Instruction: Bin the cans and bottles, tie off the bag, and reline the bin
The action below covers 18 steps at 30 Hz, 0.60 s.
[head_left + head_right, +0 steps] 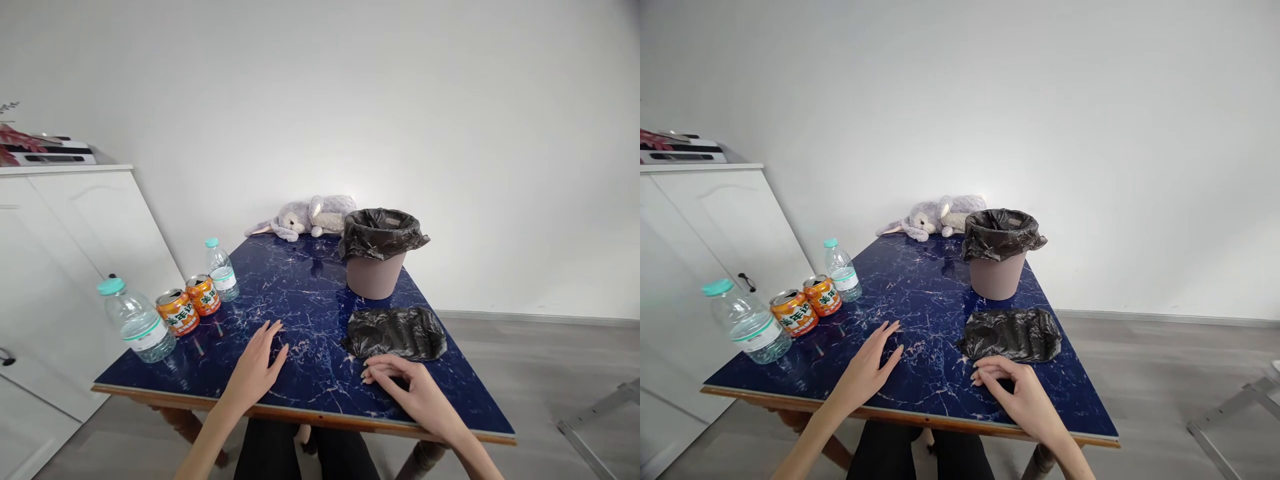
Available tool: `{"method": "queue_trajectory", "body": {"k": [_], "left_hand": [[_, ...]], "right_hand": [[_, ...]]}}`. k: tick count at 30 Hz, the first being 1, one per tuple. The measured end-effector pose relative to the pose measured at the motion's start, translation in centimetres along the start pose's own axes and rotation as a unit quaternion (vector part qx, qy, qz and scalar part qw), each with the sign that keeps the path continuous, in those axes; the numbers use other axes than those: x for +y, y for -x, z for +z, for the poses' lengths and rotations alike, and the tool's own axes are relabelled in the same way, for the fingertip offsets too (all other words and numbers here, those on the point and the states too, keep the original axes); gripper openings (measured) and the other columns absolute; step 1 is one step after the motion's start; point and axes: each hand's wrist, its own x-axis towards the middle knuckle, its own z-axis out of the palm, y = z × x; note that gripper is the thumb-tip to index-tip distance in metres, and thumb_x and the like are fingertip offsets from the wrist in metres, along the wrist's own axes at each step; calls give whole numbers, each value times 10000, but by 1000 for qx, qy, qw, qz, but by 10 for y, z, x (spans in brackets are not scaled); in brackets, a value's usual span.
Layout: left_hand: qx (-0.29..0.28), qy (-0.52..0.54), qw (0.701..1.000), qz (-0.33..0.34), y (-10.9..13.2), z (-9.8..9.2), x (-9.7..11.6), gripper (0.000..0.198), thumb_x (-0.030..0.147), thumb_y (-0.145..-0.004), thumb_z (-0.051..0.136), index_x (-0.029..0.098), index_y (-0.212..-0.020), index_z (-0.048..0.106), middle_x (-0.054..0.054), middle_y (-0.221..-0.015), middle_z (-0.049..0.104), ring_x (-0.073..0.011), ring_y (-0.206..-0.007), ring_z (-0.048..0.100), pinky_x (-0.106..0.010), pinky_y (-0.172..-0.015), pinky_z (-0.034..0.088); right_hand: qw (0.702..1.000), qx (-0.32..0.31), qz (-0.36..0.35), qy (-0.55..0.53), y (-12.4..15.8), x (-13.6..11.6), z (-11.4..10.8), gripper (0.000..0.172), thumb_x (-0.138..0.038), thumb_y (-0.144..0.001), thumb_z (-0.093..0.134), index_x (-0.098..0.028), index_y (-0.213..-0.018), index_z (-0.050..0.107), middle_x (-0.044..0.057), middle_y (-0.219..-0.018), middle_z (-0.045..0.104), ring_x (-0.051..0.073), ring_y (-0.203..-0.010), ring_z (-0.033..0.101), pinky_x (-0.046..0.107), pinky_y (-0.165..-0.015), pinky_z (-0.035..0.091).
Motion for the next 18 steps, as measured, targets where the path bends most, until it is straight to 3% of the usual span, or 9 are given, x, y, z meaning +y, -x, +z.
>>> {"method": "queue_trajectory", "body": {"k": [18], "left_hand": [[-7, 22, 1000, -16, 1, -1, 2, 552, 525, -1087, 457, 297, -1588, 423, -95, -1620, 539, -337, -1550, 438, -525, -1202, 481]], "right_hand": [[998, 37, 33, -25, -2, -2, 1, 438, -607, -1021, 604, -210, -1161, 725, 85, -973, 803, 234, -843, 769, 353, -855, 598]]}}
